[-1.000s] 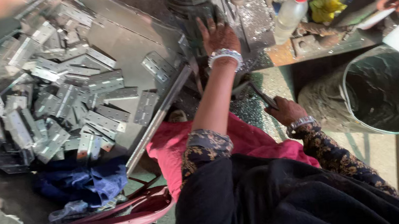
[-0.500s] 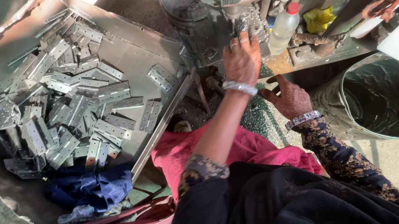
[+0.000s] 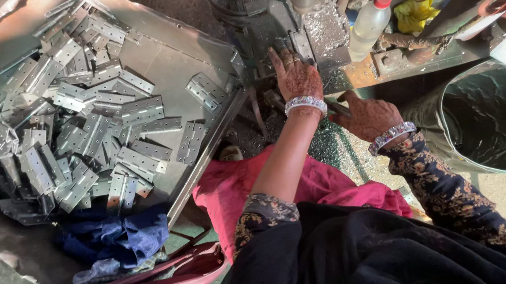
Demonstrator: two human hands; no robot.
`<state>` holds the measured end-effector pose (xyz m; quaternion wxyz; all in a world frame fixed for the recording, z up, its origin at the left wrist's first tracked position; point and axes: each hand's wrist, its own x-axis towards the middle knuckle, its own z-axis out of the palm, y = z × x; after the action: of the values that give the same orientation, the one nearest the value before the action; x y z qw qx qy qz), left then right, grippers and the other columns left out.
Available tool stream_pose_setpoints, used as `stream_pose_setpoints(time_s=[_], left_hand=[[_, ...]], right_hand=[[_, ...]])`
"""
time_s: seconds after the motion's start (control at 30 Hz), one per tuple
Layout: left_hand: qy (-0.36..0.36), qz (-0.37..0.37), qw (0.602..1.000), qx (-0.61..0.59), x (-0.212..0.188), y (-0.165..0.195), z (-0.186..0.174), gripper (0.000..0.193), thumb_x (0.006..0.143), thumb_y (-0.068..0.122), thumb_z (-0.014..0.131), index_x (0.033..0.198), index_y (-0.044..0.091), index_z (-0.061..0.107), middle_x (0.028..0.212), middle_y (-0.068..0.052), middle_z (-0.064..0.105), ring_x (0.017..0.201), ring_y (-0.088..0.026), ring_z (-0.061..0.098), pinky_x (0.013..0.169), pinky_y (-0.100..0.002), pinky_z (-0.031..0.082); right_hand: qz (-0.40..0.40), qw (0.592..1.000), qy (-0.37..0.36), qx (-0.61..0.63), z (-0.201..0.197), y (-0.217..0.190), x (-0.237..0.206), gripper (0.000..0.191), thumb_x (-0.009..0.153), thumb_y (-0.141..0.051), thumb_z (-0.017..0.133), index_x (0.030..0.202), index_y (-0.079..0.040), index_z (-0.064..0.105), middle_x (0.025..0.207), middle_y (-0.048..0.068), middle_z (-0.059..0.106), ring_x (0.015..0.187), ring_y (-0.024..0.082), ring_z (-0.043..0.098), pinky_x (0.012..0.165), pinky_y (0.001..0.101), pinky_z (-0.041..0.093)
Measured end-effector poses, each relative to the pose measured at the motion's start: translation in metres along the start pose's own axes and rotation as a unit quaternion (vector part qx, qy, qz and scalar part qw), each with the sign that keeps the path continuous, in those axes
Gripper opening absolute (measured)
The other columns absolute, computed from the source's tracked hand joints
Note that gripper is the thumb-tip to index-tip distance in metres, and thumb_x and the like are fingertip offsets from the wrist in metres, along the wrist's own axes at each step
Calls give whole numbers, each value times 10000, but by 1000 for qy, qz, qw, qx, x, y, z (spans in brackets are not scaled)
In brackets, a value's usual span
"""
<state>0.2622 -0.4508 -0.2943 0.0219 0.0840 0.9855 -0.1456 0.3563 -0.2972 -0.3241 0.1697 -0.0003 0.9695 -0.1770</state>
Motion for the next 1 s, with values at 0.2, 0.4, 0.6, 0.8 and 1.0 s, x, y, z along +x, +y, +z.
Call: stream_pose_setpoints(time_s=[0.2, 0.4, 0.6, 0.8, 1.0], left_hand=[[15, -5, 1000, -24, -3, -9, -1, 484, 1053, 359, 344, 1401, 124, 582, 1572, -115, 431, 1519, -313, 280, 1214, -610, -39], [24, 18, 999, -31, -15, -10, 12, 446, 1088, 307, 376, 1407, 108, 615, 1593, -110, 459, 1544, -289, 306, 1278, -580, -30], [123, 6, 991, -59, -21, -12, 17, 475, 1038, 333, 408, 1334, 60, 660, 1551, -120, 473, 1485, -299, 356, 1249, -561, -11], [26, 4, 999, -48, -6, -13, 6, 393, 1068, 277, 404, 1321, 136, 669, 1634, -113, 394, 1543, -300, 286, 1266, -558, -12], [82, -12, 990, -111, 0, -16, 1, 478, 978, 275, 441, 1412, 147, 595, 1648, -92, 339, 1544, -342, 233, 1213, -560, -16]], right_hand=[[43, 998, -43, 14, 55, 18, -13, 586, 966, -638, 555, 1204, -107, 625, 1009, 235, 749, 1003, 435, 728, 871, 550, 554], [45, 997, -30, 48, 74, 37, -2, 597, 935, -637, 573, 1206, -107, 622, 1067, 236, 726, 1050, 454, 687, 878, 557, 527], [51, 990, -76, 110, 96, 39, 2, 649, 951, -673, 530, 1204, -87, 646, 1061, 265, 740, 1018, 426, 729, 888, 514, 560], [61, 994, -46, 84, 76, 40, 4, 680, 916, -700, 559, 1211, -90, 626, 1032, 252, 744, 999, 420, 721, 873, 532, 542], [76, 991, -83, 77, 84, 32, -6, 686, 870, -681, 604, 1166, -65, 667, 1040, 227, 758, 975, 388, 760, 855, 498, 590]])
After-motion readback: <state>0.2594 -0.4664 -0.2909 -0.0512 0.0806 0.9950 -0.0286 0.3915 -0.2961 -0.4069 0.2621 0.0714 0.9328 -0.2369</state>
